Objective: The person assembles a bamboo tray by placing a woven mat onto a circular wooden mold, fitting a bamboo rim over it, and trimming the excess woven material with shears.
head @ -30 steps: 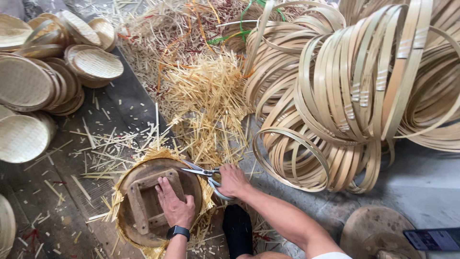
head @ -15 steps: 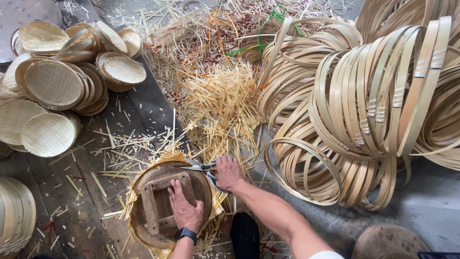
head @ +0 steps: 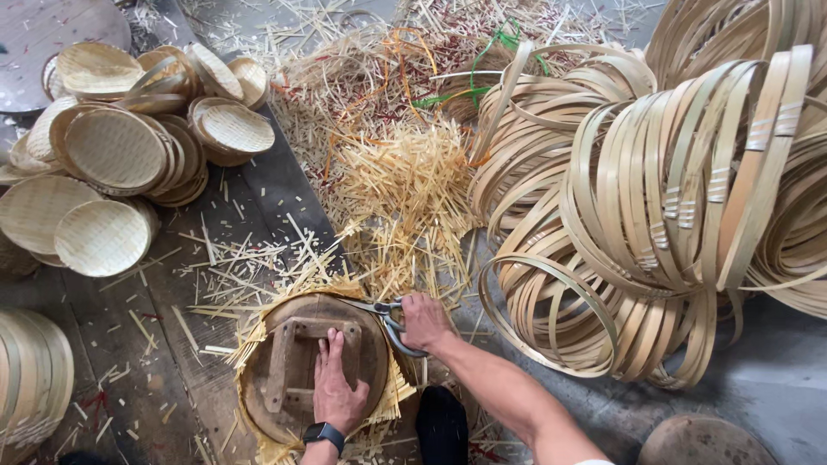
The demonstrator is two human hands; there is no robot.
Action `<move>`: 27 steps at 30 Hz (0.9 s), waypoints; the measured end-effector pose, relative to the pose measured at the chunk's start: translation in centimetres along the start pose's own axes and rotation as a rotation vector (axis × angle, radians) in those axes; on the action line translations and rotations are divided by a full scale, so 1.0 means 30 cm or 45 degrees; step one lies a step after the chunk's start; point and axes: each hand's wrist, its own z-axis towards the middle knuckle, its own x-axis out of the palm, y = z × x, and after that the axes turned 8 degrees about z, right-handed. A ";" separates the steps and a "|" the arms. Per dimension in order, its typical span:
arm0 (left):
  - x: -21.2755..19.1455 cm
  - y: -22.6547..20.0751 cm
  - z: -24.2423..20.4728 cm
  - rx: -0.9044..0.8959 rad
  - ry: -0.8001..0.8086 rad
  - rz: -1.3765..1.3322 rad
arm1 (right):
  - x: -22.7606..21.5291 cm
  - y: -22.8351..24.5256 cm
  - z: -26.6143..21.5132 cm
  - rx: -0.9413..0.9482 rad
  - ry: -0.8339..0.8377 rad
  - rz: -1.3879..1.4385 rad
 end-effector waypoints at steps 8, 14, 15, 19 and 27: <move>-0.075 0.021 -0.007 0.116 0.168 -0.068 | -0.114 -0.043 -0.066 -0.262 -0.444 0.060; -0.070 0.055 -0.011 0.164 0.192 -0.117 | -0.103 0.064 0.051 -0.126 -0.096 -0.042; -0.075 0.069 -0.016 0.207 0.200 -0.026 | -0.115 0.031 0.054 -0.024 0.090 -0.065; -0.072 0.069 -0.042 -0.117 0.215 0.117 | -0.123 -0.075 -0.029 -0.200 -0.121 0.029; -0.014 -0.128 0.083 -0.768 0.271 0.197 | -0.095 0.023 0.108 -0.416 -0.154 -0.138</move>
